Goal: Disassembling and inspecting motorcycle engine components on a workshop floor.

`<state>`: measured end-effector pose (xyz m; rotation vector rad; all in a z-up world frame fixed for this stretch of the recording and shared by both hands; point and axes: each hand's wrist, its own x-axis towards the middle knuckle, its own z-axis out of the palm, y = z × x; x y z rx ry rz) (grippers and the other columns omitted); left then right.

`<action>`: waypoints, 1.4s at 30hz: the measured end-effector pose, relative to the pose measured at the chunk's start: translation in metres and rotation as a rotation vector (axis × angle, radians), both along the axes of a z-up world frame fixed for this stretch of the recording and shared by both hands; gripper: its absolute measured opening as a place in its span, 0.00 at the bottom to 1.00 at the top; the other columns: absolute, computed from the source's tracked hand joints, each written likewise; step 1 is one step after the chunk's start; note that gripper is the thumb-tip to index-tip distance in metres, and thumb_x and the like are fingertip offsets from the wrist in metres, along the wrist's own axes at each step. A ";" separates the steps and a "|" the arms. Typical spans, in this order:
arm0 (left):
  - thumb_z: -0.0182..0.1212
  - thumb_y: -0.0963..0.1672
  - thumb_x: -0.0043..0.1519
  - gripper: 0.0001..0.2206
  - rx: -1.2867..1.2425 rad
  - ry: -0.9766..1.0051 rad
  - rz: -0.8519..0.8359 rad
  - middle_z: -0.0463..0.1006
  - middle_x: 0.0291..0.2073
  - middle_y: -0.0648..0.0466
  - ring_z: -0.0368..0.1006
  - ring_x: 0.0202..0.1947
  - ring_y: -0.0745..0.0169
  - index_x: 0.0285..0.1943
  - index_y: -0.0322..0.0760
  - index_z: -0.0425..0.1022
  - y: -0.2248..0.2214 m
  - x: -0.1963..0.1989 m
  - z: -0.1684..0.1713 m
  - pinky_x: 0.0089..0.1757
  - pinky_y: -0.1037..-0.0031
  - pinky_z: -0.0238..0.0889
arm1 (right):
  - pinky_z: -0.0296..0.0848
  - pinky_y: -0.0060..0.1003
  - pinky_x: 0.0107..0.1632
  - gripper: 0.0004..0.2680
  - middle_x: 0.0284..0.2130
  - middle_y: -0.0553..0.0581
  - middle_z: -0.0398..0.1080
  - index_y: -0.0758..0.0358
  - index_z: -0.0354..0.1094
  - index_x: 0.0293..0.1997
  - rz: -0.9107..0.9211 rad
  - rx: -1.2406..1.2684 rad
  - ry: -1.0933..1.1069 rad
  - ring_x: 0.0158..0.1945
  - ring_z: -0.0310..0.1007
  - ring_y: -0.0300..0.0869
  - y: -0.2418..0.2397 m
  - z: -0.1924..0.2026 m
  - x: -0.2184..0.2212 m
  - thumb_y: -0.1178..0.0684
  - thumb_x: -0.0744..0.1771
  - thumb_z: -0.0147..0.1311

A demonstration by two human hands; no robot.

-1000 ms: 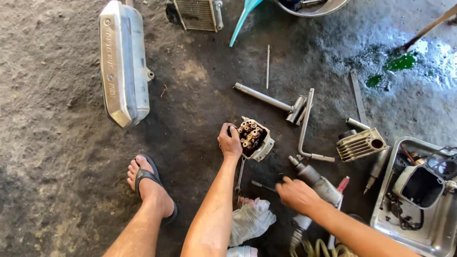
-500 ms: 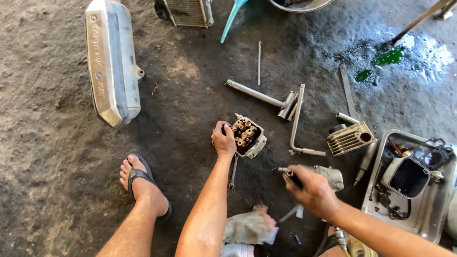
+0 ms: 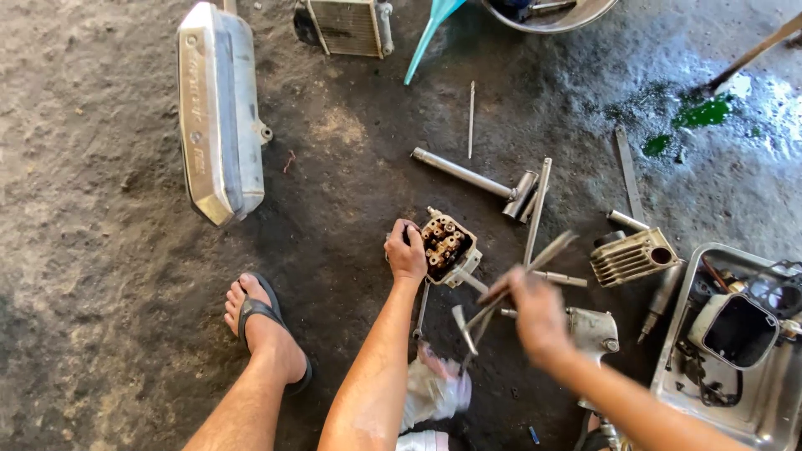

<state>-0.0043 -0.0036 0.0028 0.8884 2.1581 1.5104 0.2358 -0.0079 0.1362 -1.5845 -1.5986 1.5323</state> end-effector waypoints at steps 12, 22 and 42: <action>0.51 0.43 0.65 0.08 0.024 0.088 -0.089 0.79 0.31 0.43 0.77 0.34 0.39 0.39 0.35 0.73 -0.004 0.011 0.008 0.38 0.58 0.69 | 0.55 0.52 0.37 0.12 0.26 0.58 0.57 0.62 0.70 0.49 -0.140 -0.602 -0.024 0.32 0.53 0.52 -0.015 0.003 -0.012 0.45 0.73 0.45; 0.55 0.45 0.68 0.10 0.075 0.204 -0.121 0.79 0.34 0.41 0.76 0.36 0.37 0.40 0.33 0.76 -0.006 0.015 0.006 0.39 0.58 0.69 | 0.71 0.54 0.43 0.13 0.33 0.73 0.74 0.63 0.73 0.48 0.335 0.073 -0.452 0.43 0.73 0.67 -0.016 -0.019 -0.006 0.45 0.67 0.53; 0.53 0.44 0.68 0.10 0.058 0.204 -0.174 0.77 0.33 0.45 0.76 0.35 0.42 0.39 0.33 0.73 -0.006 0.013 0.017 0.38 0.60 0.68 | 0.74 0.36 0.29 0.09 0.29 0.58 0.75 0.69 0.72 0.40 0.130 -0.313 -0.246 0.27 0.71 0.36 0.011 -0.049 0.000 0.55 0.63 0.66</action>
